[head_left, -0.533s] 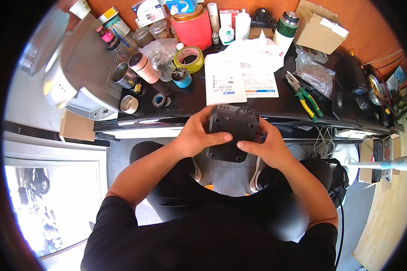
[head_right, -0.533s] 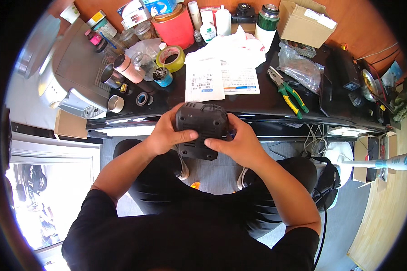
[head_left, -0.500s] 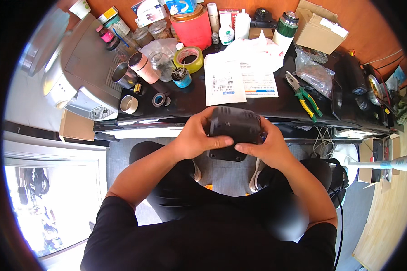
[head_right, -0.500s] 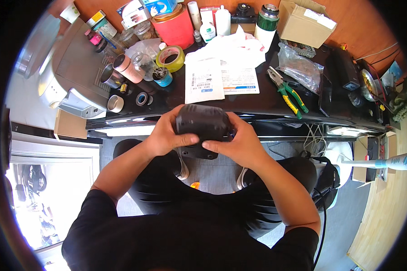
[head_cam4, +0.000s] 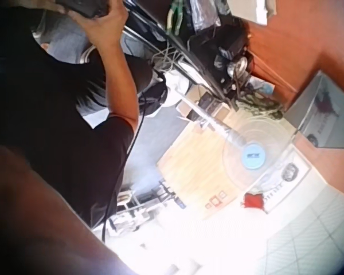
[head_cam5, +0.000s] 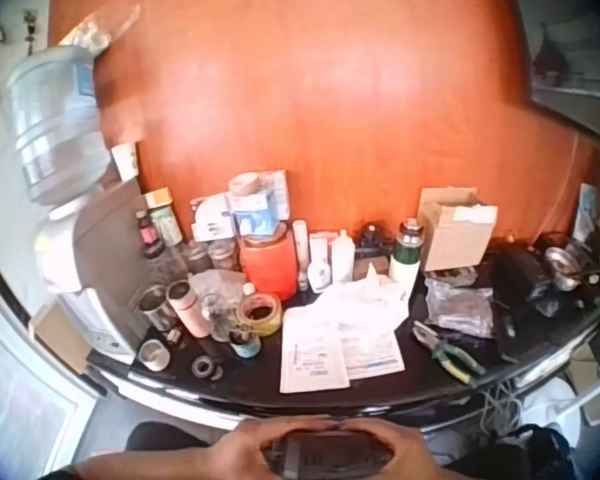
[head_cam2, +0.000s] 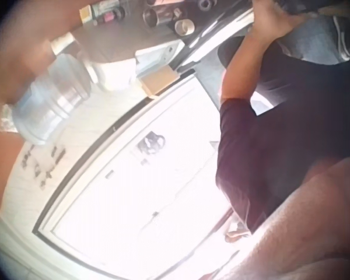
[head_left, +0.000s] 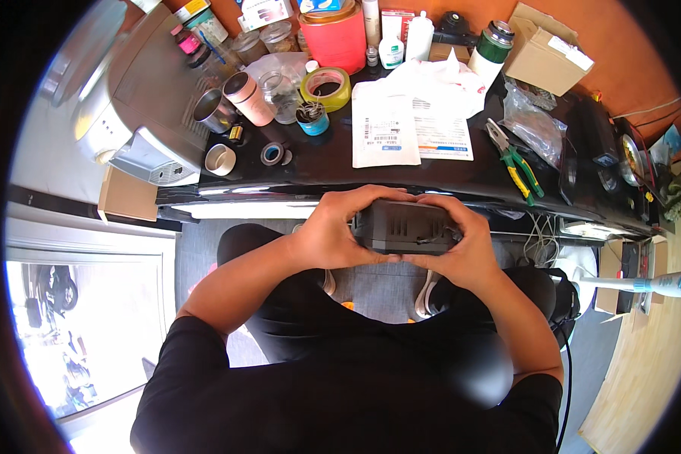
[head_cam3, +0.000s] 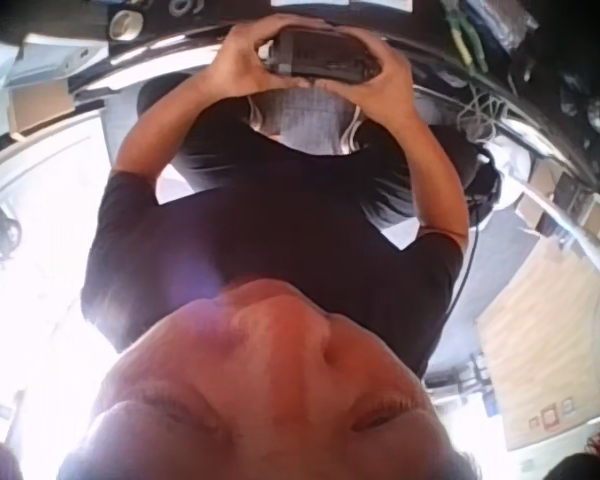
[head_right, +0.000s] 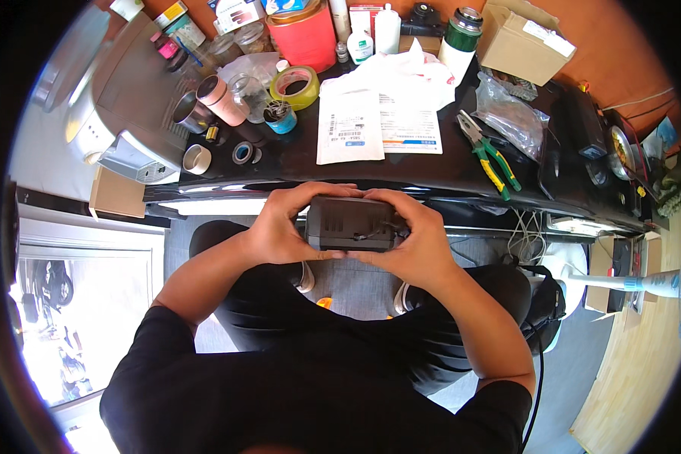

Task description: The person aligns a circuit board into a black plastic housing and uses a screwdriver to tighten a screw. They then press the two halves of the casing together by hand.

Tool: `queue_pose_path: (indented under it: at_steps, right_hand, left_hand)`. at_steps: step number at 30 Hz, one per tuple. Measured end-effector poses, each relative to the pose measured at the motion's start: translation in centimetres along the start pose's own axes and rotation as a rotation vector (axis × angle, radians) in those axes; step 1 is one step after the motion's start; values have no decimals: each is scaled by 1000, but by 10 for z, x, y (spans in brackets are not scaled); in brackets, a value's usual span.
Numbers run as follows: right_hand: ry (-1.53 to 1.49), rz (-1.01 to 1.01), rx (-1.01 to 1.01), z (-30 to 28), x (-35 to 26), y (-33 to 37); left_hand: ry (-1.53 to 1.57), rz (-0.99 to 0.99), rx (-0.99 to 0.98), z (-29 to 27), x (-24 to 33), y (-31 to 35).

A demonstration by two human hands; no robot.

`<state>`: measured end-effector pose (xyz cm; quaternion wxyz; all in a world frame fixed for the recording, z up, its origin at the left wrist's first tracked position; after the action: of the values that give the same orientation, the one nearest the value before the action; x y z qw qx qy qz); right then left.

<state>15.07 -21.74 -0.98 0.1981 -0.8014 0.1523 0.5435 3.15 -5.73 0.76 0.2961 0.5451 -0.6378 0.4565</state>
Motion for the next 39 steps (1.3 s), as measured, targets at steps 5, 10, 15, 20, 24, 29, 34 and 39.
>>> queue_pose_path:
  at_steps: [5,10,15,20,24,29,34,39]
  right_hand:
    - [57,-141,73,-7,-8,-1]
    - [322,-507,245,-16,-23,5]
    - [485,-680,157,0,-18,17]
    - [652,-798,205,13,-21,15]
    - [681,-828,229,18,-18,17]
    - [722,-793,171,18,-15,9]
    - [699,-635,279,18,-8,15]
    - [642,-381,200,13,15,11]
  left_hand:
    - [48,77,1,-2,-1,-5]
    - [972,-409,-75,-4,-38,19]
    - [1326,-725,-168,19,-35,33]
    - [1276,-700,-72,14,-32,23]
    - [1190,-649,-46,14,-33,21]
    - [1159,-641,43,8,-40,22]
    - [1062,-577,154,1,-36,22]
    - [1014,-625,248,-6,-47,25]
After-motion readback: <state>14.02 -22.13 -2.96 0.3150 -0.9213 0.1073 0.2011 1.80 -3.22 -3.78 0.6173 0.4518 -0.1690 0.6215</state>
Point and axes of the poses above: each hand's wrist, its own y-axis away from the middle knuckle, its own z-axis out of the palm, x = y × z, the point moved 5 cm from there along -y, towards the middle knuckle, and after that the axes turned 2 degrees about z, right-handed, at the moved point
